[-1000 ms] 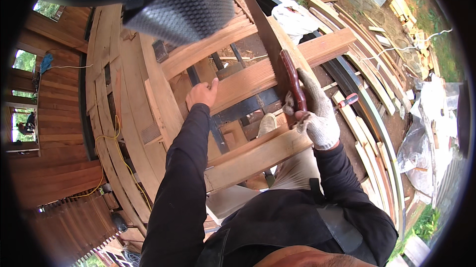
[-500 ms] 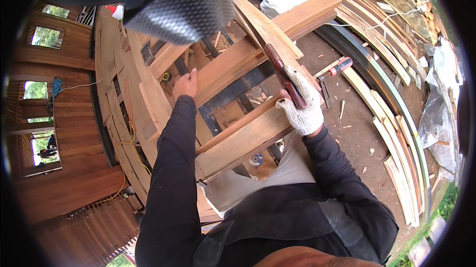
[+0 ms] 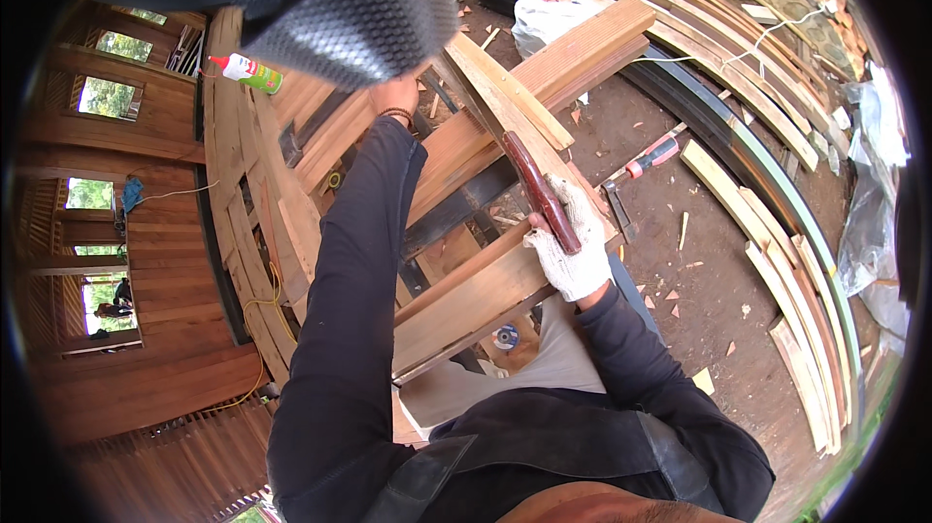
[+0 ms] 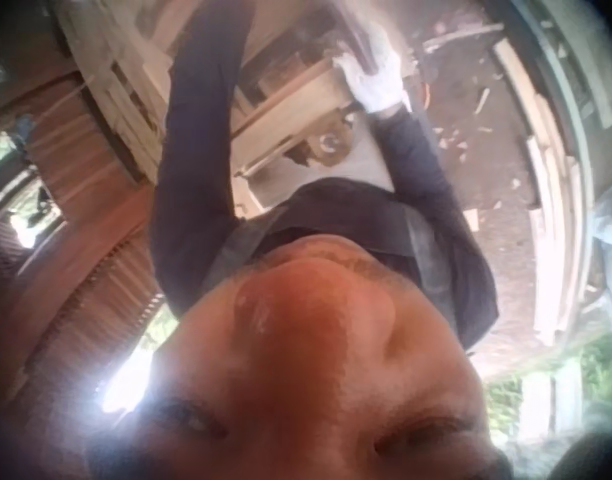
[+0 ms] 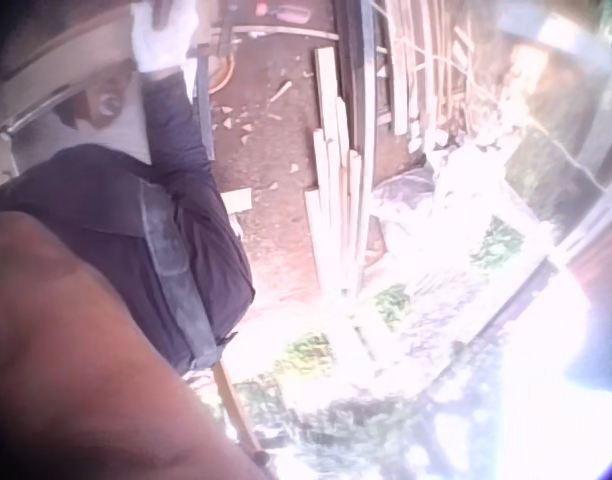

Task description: The person assembles a wooden frame by repeatedly positioning planks, sawing them to length with a hand saw, and tapping them into place with a hammer. The person also uses a hand plane to smooth plank edges and adjusts the frame alignment during assembly.

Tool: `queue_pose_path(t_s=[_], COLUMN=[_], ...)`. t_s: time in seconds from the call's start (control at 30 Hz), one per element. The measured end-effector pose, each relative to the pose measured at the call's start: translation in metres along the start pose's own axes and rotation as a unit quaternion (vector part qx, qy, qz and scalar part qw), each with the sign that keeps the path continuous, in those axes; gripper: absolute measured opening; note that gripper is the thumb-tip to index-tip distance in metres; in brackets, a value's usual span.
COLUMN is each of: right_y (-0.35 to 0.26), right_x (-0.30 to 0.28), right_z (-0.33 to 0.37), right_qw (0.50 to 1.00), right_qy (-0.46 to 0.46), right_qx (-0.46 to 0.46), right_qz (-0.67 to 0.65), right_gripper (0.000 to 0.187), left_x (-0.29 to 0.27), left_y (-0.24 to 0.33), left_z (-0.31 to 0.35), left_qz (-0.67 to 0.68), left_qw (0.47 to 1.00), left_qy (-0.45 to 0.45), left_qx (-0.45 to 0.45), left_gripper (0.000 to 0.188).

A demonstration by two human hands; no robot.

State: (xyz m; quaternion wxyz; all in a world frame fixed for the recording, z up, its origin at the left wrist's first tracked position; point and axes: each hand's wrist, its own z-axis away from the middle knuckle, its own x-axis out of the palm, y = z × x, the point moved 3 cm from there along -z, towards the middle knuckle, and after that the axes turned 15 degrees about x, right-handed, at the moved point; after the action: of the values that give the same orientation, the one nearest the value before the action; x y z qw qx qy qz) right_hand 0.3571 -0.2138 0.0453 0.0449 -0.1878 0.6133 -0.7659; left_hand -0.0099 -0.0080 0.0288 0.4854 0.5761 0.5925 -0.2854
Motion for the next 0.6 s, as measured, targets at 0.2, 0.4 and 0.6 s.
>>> queue_pose_path(t_s=[0.2, 0.4, 0.6], right_y=[0.002, 0.004, -0.018], right_x=[-0.006, -0.003, -0.013], right_z=[-0.003, -0.004, -0.004], right_qw=[0.997, 0.997, 0.997], right_qy=[0.000, -0.036, 0.034], right_qx=[-0.047, 0.044, 0.008], right_qz=[0.069, -0.043, 0.067], right_gripper=[0.076, 0.078, 0.072], left_x=[0.036, 0.047, 0.062], left_y=[-0.016, -0.036, -0.055], left_z=[-0.005, -0.025, -0.037], left_qz=[-0.056, 0.059, 0.114], left_qw=[0.996, 0.987, 0.980], left_qy=[-0.061, -0.139, -0.159], left_qx=[0.010, -0.062, -0.044], left_gripper=[0.047, 0.061, 0.062])
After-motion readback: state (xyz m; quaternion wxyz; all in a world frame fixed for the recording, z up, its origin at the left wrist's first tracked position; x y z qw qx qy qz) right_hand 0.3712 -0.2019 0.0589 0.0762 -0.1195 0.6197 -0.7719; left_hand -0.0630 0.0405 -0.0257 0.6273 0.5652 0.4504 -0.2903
